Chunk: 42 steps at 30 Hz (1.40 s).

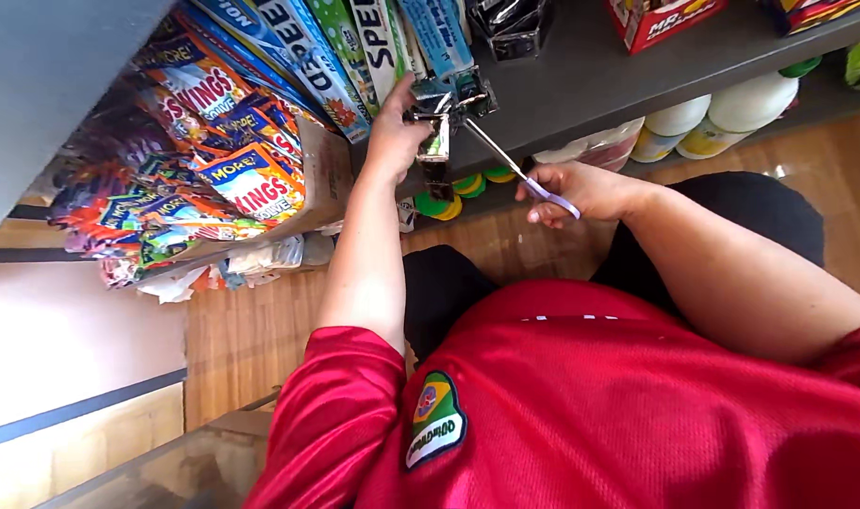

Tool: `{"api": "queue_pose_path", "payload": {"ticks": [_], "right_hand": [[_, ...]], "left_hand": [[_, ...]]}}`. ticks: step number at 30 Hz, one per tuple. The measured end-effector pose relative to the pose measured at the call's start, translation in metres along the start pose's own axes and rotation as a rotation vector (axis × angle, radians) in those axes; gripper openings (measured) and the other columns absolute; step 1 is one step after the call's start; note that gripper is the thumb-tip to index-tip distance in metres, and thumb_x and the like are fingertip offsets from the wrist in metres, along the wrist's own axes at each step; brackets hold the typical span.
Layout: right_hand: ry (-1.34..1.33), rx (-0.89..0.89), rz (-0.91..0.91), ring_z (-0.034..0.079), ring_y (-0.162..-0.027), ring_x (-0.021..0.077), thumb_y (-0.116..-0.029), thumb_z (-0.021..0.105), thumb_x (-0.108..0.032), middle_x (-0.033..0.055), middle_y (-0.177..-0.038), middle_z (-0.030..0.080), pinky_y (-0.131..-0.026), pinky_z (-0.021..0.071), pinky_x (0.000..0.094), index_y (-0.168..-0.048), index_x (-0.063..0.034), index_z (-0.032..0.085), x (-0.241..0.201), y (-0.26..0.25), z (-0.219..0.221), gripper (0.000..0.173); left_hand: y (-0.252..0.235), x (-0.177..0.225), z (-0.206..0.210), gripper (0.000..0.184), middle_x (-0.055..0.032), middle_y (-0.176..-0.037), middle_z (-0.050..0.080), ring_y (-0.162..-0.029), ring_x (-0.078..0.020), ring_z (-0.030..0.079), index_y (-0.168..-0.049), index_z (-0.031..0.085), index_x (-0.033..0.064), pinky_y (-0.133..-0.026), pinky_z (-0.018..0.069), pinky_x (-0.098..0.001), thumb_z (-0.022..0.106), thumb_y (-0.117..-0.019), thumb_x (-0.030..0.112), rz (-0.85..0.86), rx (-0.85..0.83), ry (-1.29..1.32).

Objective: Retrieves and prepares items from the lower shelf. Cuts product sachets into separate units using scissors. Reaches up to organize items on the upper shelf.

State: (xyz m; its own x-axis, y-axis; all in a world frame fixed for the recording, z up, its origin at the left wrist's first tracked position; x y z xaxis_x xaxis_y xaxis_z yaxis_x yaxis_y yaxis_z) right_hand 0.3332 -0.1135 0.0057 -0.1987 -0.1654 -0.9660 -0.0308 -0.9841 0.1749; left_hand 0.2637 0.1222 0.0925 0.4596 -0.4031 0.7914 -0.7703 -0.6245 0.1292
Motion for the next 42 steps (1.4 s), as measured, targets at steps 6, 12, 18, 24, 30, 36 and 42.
{"api": "queue_pose_path", "payload": {"ticks": [6, 12, 18, 24, 30, 36, 42], "right_hand": [[0.040, 0.090, -0.053, 0.059, -0.060, 0.0051, -0.0884, 0.073, -0.004, -0.0011, -0.074, 0.063, -0.058, 0.0516, 0.0212, -0.119, -0.0025, 0.059, -0.001, -0.002, -0.004, 0.034], [0.080, 0.307, -0.176, 0.067, -0.082, 0.0048, -0.0889, 0.076, -0.008, 0.0034, -0.098, 0.072, -0.076, 0.0565, 0.0230, -0.130, -0.0011, 0.052, -0.003, -0.009, -0.001, 0.048], [-0.076, 0.414, -0.195, 0.064, -0.072, 0.0013, -0.0836, 0.073, -0.003, -0.0017, -0.088, 0.068, -0.067, 0.0557, 0.0201, -0.120, -0.0042, 0.057, -0.001, -0.006, 0.005, 0.040], [-0.315, 0.557, -0.269, 0.067, -0.070, 0.0064, -0.0862, 0.071, -0.002, -0.0031, -0.088, 0.068, -0.065, 0.0599, 0.0256, -0.119, -0.0083, 0.052, -0.005, 0.002, -0.012, 0.038], [-0.083, 0.265, -0.099, 0.063, -0.072, 0.0061, -0.0890, 0.070, -0.015, -0.0023, -0.087, 0.063, -0.068, 0.0573, 0.0251, -0.127, -0.0059, 0.053, -0.008, 0.004, -0.016, 0.042], [0.163, -0.132, 0.083, 0.057, -0.072, 0.0090, -0.0871, 0.076, -0.006, 0.0046, -0.087, 0.061, -0.066, 0.0503, 0.0255, -0.127, -0.0027, 0.058, -0.004, 0.012, 0.006, 0.044], [0.165, -0.182, 0.132, 0.056, -0.070, 0.0065, -0.0889, 0.074, -0.005, 0.0032, -0.085, 0.061, -0.064, 0.0482, 0.0226, -0.123, -0.0036, 0.061, -0.005, 0.014, 0.010, 0.036]], "left_hand": [[0.012, -0.008, -0.006, 0.098, -0.0162, -0.148, 0.050, -0.123, -0.0224, 0.059, -0.165, 0.014, 0.0138, -0.092, 0.0550, -0.0355, 0.065, -0.0834, -0.003, -0.020, 0.267, -0.073], [0.073, 0.028, 0.050, 0.088, -0.0175, -0.146, 0.049, -0.089, -0.0144, 0.066, -0.162, 0.019, 0.0055, -0.073, 0.0581, -0.0292, 0.065, -0.0878, -0.006, 0.239, 0.080, -0.014], [0.099, 0.038, 0.086, 0.077, -0.0206, -0.147, 0.047, -0.094, -0.0147, 0.066, -0.158, 0.030, 0.0016, -0.077, 0.0585, -0.0270, 0.065, -0.0895, -0.007, 0.349, -0.006, 0.170], [0.113, 0.026, 0.103, 0.040, -0.0166, -0.134, 0.060, -0.111, -0.0158, 0.065, -0.129, 0.065, -0.0021, -0.093, 0.0574, -0.0301, 0.062, -0.0905, -0.011, 0.229, -0.070, 0.313], [0.096, 0.033, 0.045, 0.043, -0.0131, -0.138, 0.059, -0.111, -0.0148, 0.065, -0.135, 0.060, -0.0003, -0.092, 0.0576, -0.0319, 0.060, -0.0925, -0.006, 0.203, 0.046, 0.255], [0.099, 0.037, 0.010, 0.047, -0.0097, -0.141, 0.058, -0.112, -0.0133, 0.065, -0.136, 0.059, 0.0009, -0.092, 0.0575, -0.0302, 0.059, -0.0900, -0.010, 0.177, 0.080, 0.244], [0.108, 0.036, 0.030, 0.046, -0.0116, -0.140, 0.058, -0.112, -0.0106, 0.064, -0.132, 0.065, 0.0034, -0.089, 0.0563, -0.0252, 0.063, -0.0880, -0.009, 0.161, -0.084, 0.081]]}}
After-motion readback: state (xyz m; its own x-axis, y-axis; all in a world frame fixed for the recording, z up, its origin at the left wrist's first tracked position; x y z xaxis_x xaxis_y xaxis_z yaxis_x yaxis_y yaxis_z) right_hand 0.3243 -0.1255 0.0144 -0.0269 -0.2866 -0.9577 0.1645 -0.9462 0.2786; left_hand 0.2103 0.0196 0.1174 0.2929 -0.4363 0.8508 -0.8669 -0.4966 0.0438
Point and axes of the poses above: each hand's wrist, its own y-axis away from the middle knuckle, its own z-axis out of the palm, x = y × z, the point moved 7 cm from there along -y, towards the middle knuckle
